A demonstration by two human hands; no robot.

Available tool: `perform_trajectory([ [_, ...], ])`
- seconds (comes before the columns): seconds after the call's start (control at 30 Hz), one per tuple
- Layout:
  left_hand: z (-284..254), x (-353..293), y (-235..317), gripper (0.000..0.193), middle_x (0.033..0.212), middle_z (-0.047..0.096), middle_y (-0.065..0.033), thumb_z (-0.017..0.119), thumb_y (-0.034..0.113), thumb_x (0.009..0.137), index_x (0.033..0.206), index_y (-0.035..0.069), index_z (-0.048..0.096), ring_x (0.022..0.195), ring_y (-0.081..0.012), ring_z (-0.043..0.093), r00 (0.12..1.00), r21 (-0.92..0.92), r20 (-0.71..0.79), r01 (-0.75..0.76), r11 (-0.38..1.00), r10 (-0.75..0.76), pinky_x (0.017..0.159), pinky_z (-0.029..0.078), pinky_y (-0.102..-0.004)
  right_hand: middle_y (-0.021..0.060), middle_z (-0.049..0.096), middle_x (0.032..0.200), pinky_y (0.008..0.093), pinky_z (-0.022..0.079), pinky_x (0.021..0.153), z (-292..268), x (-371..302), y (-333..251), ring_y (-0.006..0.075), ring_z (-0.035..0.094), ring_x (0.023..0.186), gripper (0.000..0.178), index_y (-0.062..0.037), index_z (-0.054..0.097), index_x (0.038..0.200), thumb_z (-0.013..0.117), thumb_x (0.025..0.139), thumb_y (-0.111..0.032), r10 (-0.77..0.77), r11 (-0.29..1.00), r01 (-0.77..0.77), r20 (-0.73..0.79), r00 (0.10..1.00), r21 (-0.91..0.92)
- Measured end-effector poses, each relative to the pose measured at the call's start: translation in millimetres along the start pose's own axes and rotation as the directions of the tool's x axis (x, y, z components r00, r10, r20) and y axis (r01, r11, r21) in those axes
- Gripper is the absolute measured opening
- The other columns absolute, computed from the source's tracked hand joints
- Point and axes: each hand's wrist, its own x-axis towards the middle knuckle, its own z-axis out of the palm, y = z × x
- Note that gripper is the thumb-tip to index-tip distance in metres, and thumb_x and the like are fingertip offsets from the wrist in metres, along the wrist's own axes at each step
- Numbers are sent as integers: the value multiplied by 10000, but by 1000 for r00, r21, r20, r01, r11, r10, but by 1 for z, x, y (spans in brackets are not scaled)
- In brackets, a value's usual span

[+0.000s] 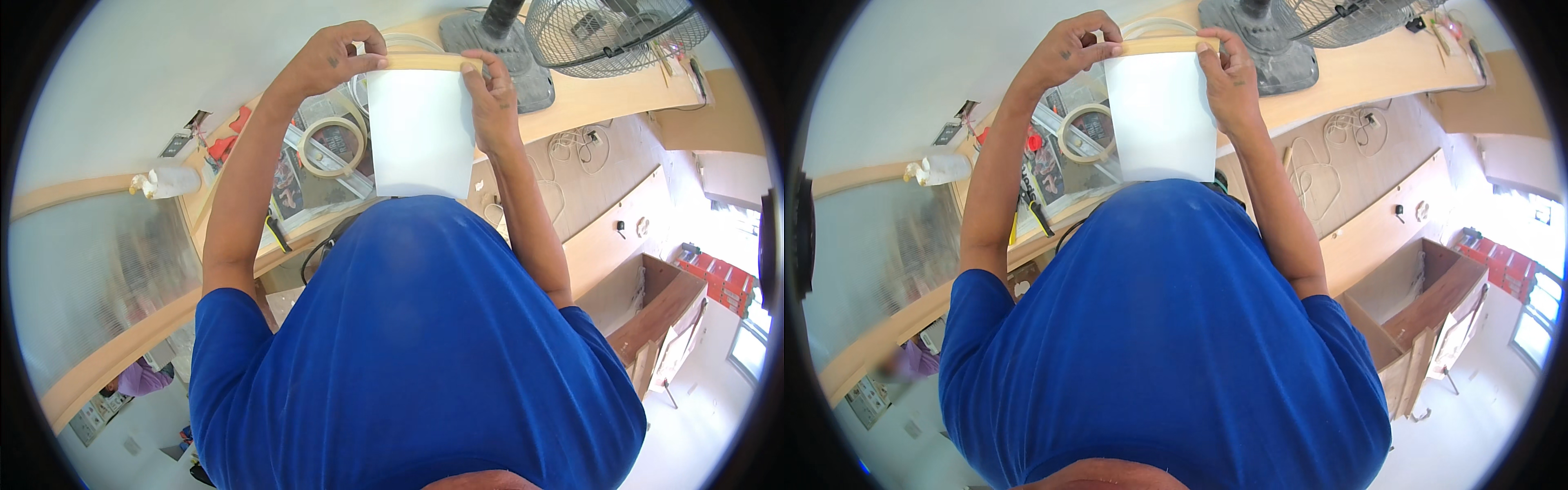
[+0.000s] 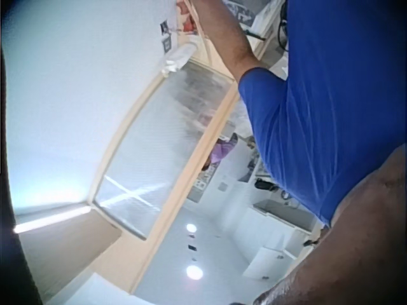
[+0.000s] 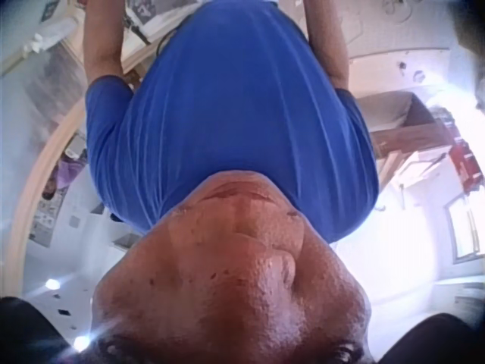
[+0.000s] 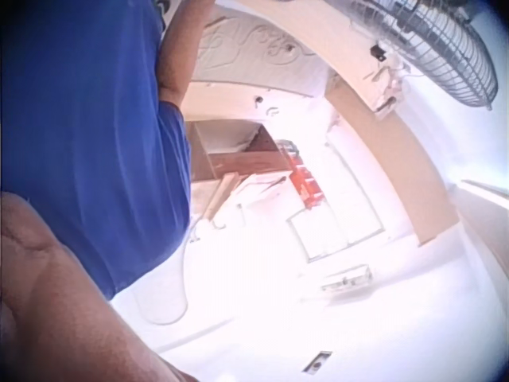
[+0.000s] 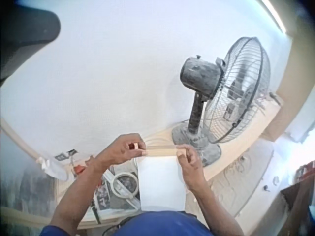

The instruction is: The person assembles a wooden cabinet by aligning panels, drilling pilot holes, and driving screws with a power drill. They also apply edge banding to the panel edges and use a utility knife to trim excess material.

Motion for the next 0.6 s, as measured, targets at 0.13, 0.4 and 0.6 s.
perform_trajectory([
  [0.13, 2, 3, 4, 117, 861, 592, 36, 729, 174, 918, 953, 69, 688, 619, -47, 415, 1000, 89, 1, -10, 996, 10, 530, 360, -233, 27, 642, 837, 215, 431, 602, 1, -1, 2, 44, 549, 709, 289, -44, 562, 1286, 596, 1014, -137, 14, 1000, -13, -29, 1000, 15],
  [0.4, -9, 10, 19, 125, 829, 606, 27, 723, 169, 919, 933, 57, 670, 574, -53, 411, 993, 145, 116, -29, 989, 12, 474, 327, -242, 134, 686, 1029, 260, 522, 747, 5, -9, 0, 125, 640, 893, 473, -5, 455, 1375, 668, 972, -132, -47, 999, 47, -1, 999, -15],
  [0.6, -14, 13, 19, 122, 803, 625, 19, 711, 178, 929, 924, 61, 676, 536, -60, 434, 984, 144, 173, -70, 987, 45, 429, 321, -244, 149, 687, 1064, 271, 535, 778, 12, -13, -11, 144, 649, 933, 431, -2, 499, 1319, 698, 954, -116, 55, 998, -54, -40, 998, 38],
])
